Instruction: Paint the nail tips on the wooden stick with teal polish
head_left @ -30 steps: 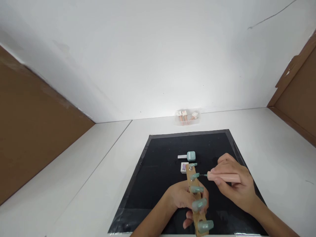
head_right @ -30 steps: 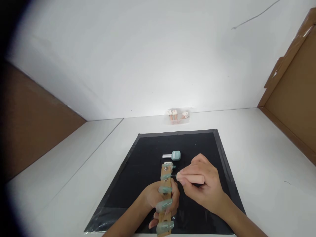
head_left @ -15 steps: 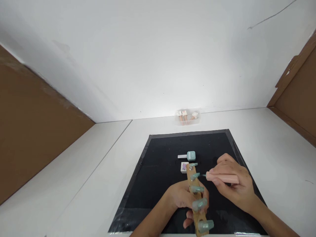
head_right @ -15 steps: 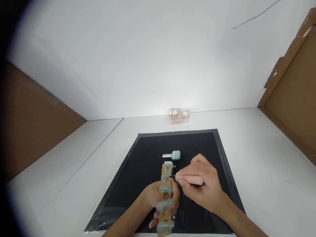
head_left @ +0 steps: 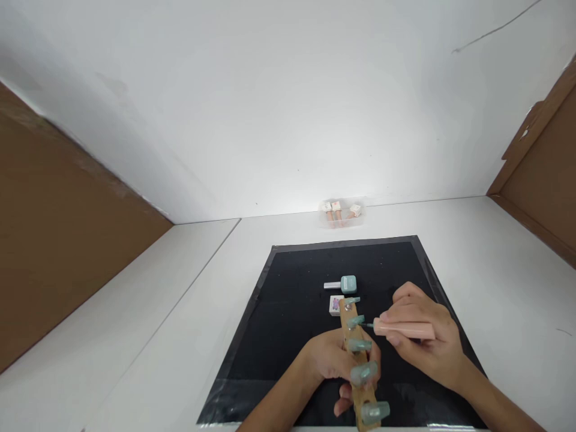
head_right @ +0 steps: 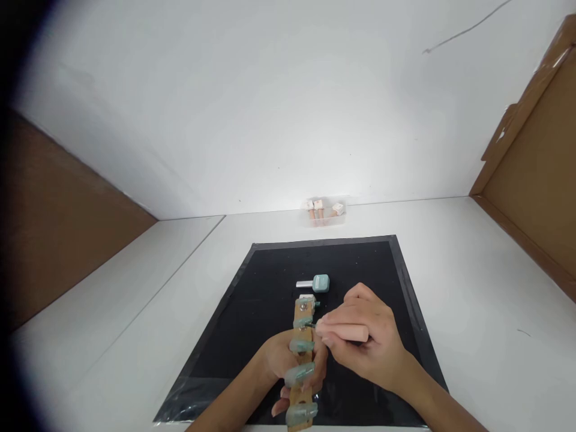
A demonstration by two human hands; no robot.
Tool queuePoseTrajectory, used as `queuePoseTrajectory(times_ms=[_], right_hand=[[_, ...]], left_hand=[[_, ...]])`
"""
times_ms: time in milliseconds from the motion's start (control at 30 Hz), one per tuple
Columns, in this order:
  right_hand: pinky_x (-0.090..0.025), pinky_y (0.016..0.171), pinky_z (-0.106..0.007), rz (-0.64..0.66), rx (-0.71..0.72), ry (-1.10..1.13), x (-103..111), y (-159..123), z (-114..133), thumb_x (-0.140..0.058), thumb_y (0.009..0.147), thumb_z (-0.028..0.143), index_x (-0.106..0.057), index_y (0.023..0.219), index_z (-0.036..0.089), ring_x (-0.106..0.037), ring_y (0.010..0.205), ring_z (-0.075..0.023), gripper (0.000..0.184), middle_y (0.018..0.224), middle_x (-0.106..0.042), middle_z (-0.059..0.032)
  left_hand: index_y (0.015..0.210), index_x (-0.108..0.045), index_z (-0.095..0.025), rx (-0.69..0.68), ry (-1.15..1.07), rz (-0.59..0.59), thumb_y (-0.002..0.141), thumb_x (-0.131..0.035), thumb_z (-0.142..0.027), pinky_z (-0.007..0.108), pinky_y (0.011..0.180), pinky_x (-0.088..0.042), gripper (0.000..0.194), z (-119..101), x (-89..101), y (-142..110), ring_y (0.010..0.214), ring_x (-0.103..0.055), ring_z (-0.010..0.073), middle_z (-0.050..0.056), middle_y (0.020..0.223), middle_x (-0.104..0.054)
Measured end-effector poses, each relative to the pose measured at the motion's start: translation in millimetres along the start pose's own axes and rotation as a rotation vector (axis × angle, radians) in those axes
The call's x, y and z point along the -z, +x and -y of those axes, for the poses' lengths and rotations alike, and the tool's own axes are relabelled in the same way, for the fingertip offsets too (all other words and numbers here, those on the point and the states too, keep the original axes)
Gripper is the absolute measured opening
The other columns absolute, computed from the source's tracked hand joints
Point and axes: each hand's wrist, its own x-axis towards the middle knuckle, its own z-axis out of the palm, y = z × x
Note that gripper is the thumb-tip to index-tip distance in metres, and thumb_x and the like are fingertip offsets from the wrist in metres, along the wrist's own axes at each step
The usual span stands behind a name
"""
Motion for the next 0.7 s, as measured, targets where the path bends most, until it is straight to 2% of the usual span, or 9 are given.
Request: queuePoseTrajectory(times_ms=[133, 267, 367, 600, 700], right_hand=[[-0.048, 0.049, -0.029, -0.040, -0.030, 0.006, -0.4, -1.1, -1.1, -0.060, 0.079, 0.010, -0.066, 0.084, 0.022, -0.056, 0.054, -0.0157, 0.014, 0.063, -0.071, -0.0020], [-0.048, 0.048, -0.029, 0.027, -0.001, 0.081, -1.2, -2.1, -2.5, -0.062, 0.082, 0.017, -0.069, 0.091, 0.023, -0.058, 0.056, -0.0163, 0.012, 0.066, -0.073, -0.0026], [-0.050, 0.050, -0.029, 0.028, -0.007, 0.093, -2.1, -2.8, -2.4, -0.064, 0.082, 0.017, -0.069, 0.091, 0.023, -0.058, 0.058, -0.0164, 0.012, 0.067, -0.074, -0.0027], [-0.049, 0.050, -0.028, -0.123, -0.061, 0.022, -3.5, -5.6, -2.8, -0.062, 0.075, 0.003, -0.069, 0.082, 0.023, -0.055, 0.057, -0.0156, 0.023, 0.065, -0.072, -0.0016], [-0.048, 0.050, -0.027, -0.151, -0.063, 0.019, -2.3, -6.0, -3.7, -0.061, 0.075, 0.002, -0.069, 0.080, 0.022, -0.056, 0.058, -0.0155, 0.023, 0.065, -0.070, -0.0020]], left_hand=[[0.060, -0.058, -0.008, 0.001, 0.009, -0.018, 0.054, -0.083, -0.037, 0.022, 0.029, -0.047, 0.039, 2.3, 4.0, -0.8, 0.032, -0.045, 0.0073, 0.000, 0.047, -0.056], [0.065, -0.060, -0.008, 0.068, 0.040, 0.025, 0.052, -0.084, -0.037, 0.024, 0.032, -0.050, 0.040, 6.1, 14.6, 2.0, 0.034, -0.048, 0.0092, 0.000, 0.049, -0.058], [0.065, -0.060, -0.008, 0.075, 0.047, 0.049, 0.051, -0.084, -0.037, 0.023, 0.031, -0.048, 0.041, 6.2, 17.0, 3.5, 0.035, -0.050, 0.0102, 0.001, 0.049, -0.059], [0.061, -0.059, -0.006, 0.033, 0.035, -0.006, 0.052, -0.084, -0.038, 0.017, 0.028, -0.040, 0.042, 2.1, 4.7, -2.8, 0.032, -0.047, 0.0078, 0.002, 0.047, -0.057], [0.061, -0.059, -0.007, 0.019, 0.048, -0.005, 0.052, -0.084, -0.039, 0.018, 0.029, -0.041, 0.042, 3.8, 6.1, -4.1, 0.031, -0.045, 0.0069, 0.000, 0.044, -0.055]])
